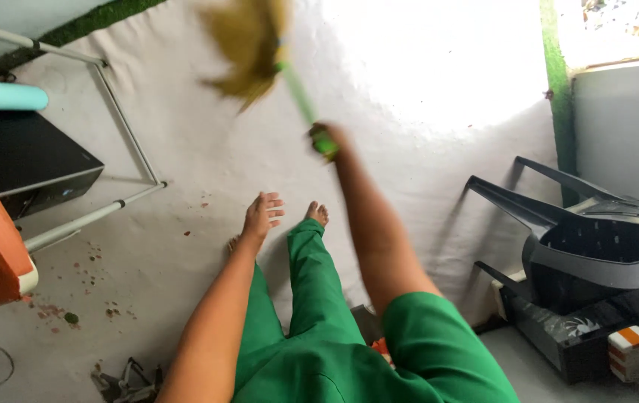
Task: The person sweeps the floor with a broom and then mops the floor with a mop, using a spray bottle.
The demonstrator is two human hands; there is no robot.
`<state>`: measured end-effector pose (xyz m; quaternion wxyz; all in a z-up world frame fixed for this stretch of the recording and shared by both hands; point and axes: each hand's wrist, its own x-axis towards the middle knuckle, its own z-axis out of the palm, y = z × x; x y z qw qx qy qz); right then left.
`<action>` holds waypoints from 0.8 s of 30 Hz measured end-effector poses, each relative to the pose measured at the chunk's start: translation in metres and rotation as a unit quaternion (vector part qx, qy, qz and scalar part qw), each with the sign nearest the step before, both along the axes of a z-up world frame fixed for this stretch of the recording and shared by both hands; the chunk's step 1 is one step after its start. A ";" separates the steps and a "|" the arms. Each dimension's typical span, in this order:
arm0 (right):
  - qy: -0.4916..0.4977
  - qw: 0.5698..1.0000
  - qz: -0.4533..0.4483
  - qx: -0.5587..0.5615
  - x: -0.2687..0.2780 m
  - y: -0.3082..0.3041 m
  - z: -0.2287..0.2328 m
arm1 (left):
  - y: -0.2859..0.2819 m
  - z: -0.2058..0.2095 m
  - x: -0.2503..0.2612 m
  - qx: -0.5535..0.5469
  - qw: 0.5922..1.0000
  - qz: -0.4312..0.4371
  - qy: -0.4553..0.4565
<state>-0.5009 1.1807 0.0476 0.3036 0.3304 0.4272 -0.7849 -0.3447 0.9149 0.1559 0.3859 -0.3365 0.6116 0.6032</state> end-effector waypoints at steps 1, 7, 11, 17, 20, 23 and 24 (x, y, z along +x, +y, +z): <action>0.029 0.991 -0.093 -0.089 -0.004 0.040 0.000 | 0.003 0.004 0.001 0.001 1.000 -0.015 -0.001; -0.088 0.946 -0.300 0.087 -0.015 0.159 0.043 | -0.009 0.025 0.008 -0.035 0.998 -0.047 0.008; 0.106 0.941 -0.140 0.288 0.042 0.096 0.066 | -0.039 0.021 0.028 -0.064 0.997 -0.040 -0.003; 0.119 0.949 0.045 -0.290 0.227 -0.094 0.151 | -0.094 0.004 0.063 -0.025 0.993 0.098 -0.068; -0.087 0.865 -0.002 -0.493 0.290 -0.190 0.163 | -0.121 0.003 0.073 0.015 0.981 0.182 -0.066; -0.065 0.971 0.088 -0.211 0.287 -0.261 0.113 | -0.149 -0.008 0.085 0.018 0.974 0.221 -0.045; -0.140 0.959 0.062 -0.237 0.272 -0.277 0.100 | -0.159 -0.011 0.086 -0.017 0.977 0.206 -0.043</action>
